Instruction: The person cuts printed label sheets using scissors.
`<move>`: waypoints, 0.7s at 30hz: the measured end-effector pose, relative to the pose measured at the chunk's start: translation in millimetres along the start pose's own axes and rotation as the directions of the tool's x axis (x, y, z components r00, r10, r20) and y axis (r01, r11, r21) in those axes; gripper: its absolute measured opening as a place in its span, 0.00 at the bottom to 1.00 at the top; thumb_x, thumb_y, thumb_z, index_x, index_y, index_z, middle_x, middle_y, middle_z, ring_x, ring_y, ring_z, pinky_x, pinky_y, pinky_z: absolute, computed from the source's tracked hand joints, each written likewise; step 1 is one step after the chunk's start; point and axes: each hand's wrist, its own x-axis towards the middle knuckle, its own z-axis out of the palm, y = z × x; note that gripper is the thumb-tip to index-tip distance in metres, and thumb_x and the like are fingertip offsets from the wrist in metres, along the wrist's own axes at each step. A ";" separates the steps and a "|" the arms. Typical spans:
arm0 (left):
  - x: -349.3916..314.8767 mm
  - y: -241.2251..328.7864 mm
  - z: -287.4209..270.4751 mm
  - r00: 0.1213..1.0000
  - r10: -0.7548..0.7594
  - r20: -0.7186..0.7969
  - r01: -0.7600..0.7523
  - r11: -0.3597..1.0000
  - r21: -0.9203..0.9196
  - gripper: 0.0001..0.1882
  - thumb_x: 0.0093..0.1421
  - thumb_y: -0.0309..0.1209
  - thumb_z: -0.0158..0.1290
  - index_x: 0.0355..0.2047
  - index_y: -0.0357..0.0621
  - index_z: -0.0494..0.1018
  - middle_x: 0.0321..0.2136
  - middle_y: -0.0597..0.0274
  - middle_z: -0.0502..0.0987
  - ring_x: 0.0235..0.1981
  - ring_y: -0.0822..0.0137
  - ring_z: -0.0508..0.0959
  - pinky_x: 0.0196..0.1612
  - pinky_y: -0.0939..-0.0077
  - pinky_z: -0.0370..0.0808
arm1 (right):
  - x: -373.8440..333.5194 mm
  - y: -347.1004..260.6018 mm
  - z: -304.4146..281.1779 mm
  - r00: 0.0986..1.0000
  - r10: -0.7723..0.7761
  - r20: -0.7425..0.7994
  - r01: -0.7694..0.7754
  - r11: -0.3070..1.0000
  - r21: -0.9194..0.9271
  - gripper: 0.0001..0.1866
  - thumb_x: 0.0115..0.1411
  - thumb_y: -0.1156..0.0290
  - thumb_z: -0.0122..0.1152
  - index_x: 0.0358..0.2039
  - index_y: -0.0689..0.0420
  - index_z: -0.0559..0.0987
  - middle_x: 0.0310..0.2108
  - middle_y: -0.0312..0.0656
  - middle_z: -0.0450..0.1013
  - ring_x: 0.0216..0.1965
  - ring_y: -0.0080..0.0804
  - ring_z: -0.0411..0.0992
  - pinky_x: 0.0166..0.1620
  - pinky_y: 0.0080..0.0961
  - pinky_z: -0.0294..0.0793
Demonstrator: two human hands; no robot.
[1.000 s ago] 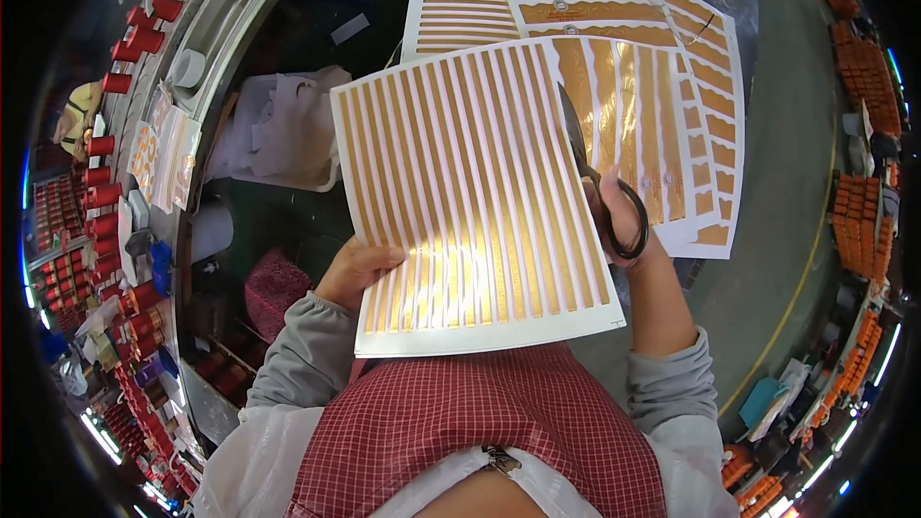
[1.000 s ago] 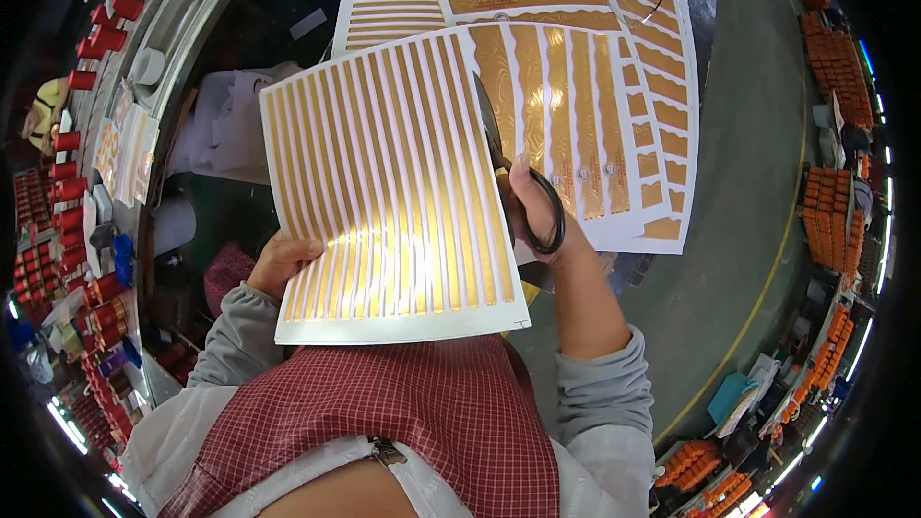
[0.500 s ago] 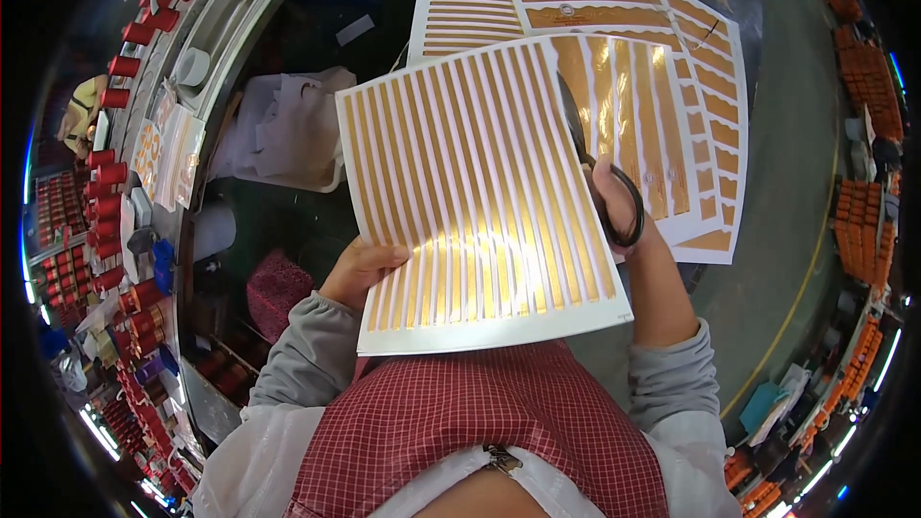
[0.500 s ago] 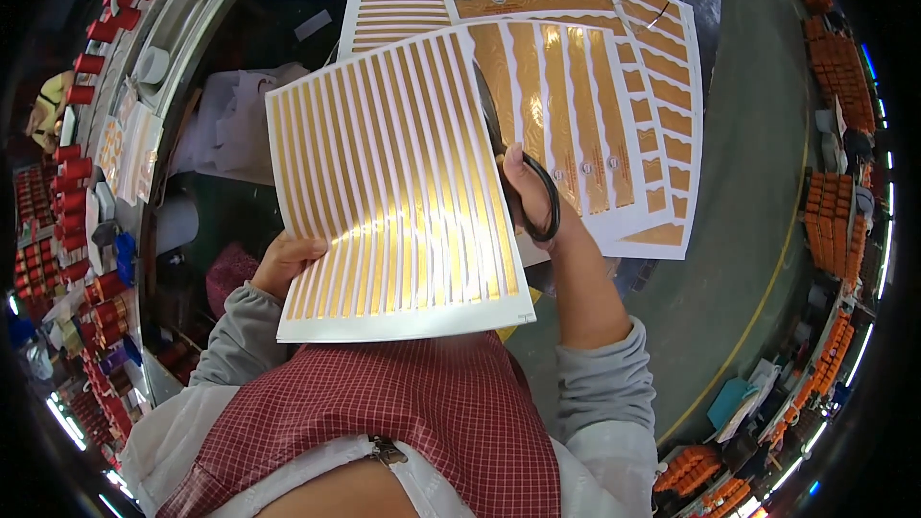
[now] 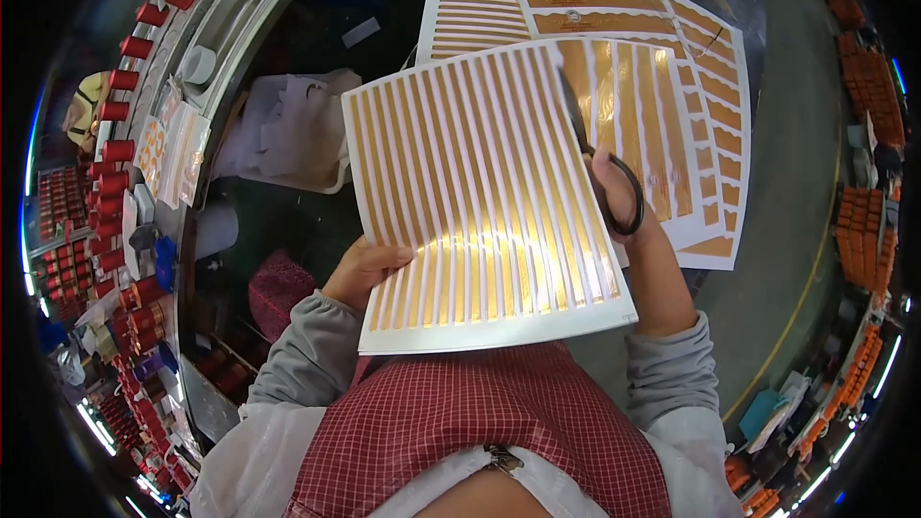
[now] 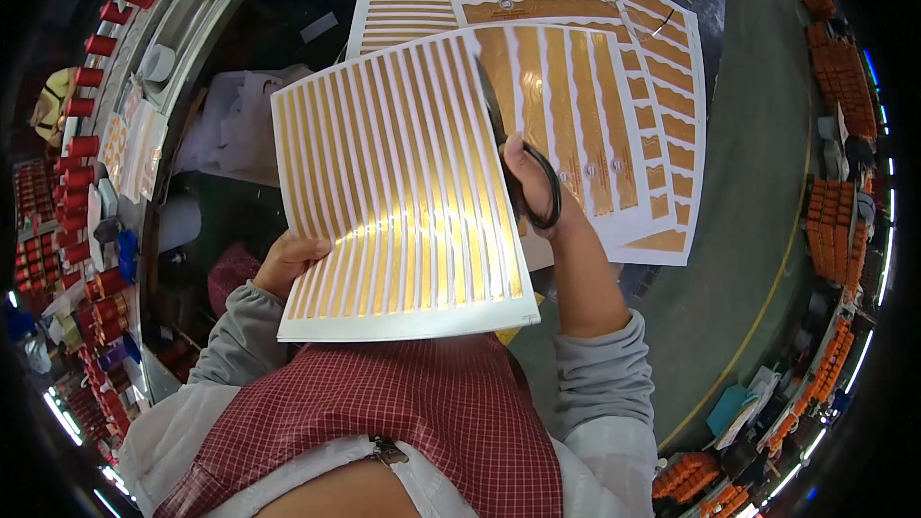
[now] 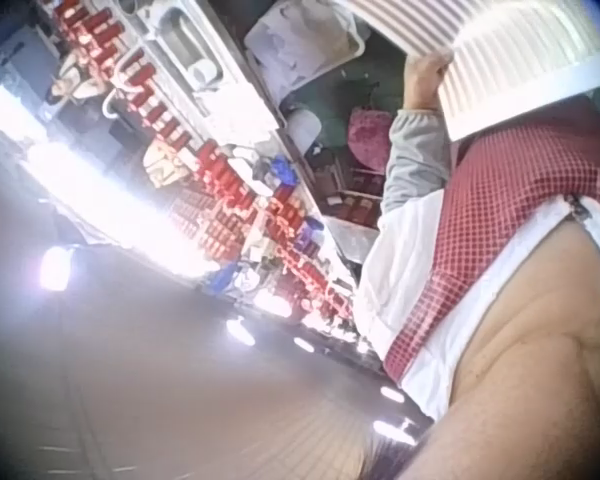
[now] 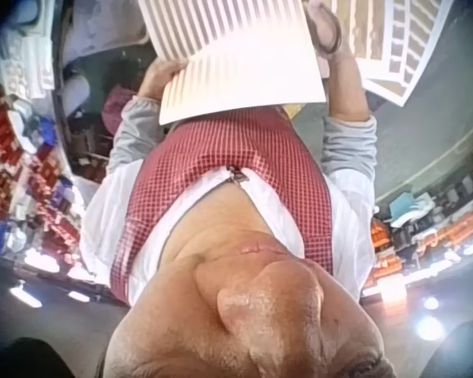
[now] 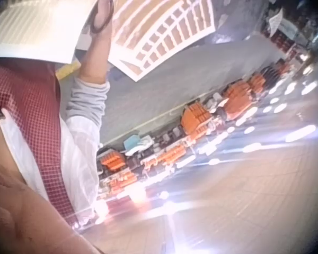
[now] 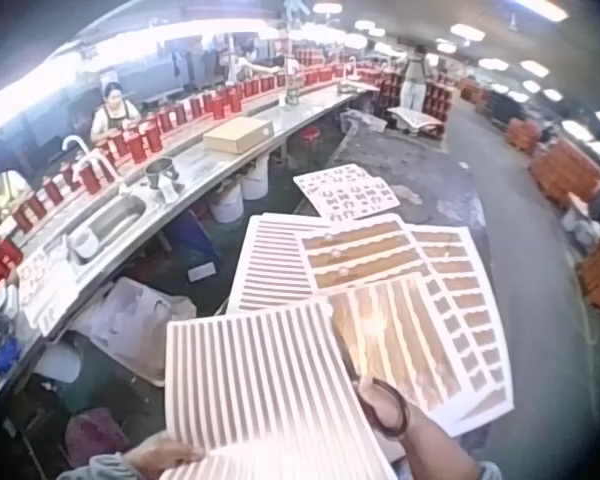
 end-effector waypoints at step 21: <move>-5.0 1.7 2.9 1.000 -0.020 0.003 0.019 0.999 0.026 0.25 0.48 0.25 0.50 0.48 0.28 0.62 0.39 0.50 0.73 0.38 0.65 0.76 0.45 0.72 0.73 | 19.3 -15.1 -2.9 0.993 -0.078 -0.086 0.082 0.996 0.045 0.32 0.61 0.45 0.38 0.48 0.64 0.67 0.42 0.40 0.71 0.41 0.24 0.69 0.45 0.21 0.67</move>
